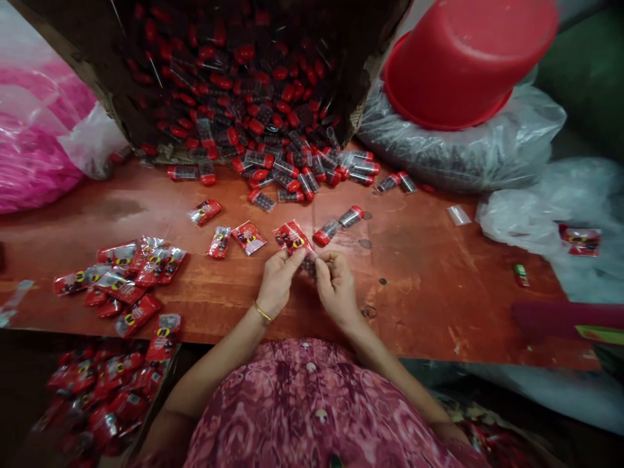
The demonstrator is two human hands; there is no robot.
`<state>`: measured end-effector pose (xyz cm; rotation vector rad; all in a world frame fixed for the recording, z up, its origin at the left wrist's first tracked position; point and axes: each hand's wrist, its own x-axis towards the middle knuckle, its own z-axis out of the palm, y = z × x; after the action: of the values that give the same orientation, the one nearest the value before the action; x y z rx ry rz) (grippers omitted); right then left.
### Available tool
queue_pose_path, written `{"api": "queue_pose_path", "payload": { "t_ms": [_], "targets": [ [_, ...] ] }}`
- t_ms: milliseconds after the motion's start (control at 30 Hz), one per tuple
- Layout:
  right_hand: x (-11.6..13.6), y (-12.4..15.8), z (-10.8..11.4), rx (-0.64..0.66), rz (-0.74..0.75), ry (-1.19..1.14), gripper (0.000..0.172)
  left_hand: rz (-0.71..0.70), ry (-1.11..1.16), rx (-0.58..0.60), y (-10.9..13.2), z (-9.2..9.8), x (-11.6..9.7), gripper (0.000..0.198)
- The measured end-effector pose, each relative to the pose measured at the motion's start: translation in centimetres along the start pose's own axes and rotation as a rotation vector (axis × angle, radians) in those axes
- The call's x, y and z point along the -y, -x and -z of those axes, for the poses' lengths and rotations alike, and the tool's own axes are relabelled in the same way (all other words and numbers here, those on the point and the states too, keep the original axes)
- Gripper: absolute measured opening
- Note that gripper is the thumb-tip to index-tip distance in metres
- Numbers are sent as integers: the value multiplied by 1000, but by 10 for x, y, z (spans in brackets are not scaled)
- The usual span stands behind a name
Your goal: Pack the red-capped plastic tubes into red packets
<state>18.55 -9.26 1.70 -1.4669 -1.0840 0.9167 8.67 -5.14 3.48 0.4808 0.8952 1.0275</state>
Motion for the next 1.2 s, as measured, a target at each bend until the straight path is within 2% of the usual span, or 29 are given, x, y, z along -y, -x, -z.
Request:
{"api": "queue_pose_path", "payload": {
  "t_ms": [100,233,333,467,700,867,933,1100,1200],
  "targets": [
    [2,-4,-7,-61,79,19,14,-31,-18,38,-2,-2,-3,31],
    [-1,-6,-16,-43,104,-29,14,-20,36,30,-6,-2,-7,36],
    [-5,-6,-18,-96,99,-8,15,13,29,-6,-7,-3,-2,40],
    [-3,-8,-18,-138,101,-34,14,-31,58,-5,-3,-8,7,41],
    [9,-8,-25,-46,17,-121,20,-55,-17,-8,-2,-3,4,38],
    [13,-11,-14,275,-97,-280,36,-26,-11,27,-1,2,-9,37],
    [11,-11,-9,317,-102,-283,40,-7,10,50,1,2,-11,39],
    [1,-15,-11,153,-64,-190,35,67,85,72,8,4,-3,37],
    [-4,-22,-16,107,33,-19,32,154,126,49,9,13,-3,34]
  ]
}}
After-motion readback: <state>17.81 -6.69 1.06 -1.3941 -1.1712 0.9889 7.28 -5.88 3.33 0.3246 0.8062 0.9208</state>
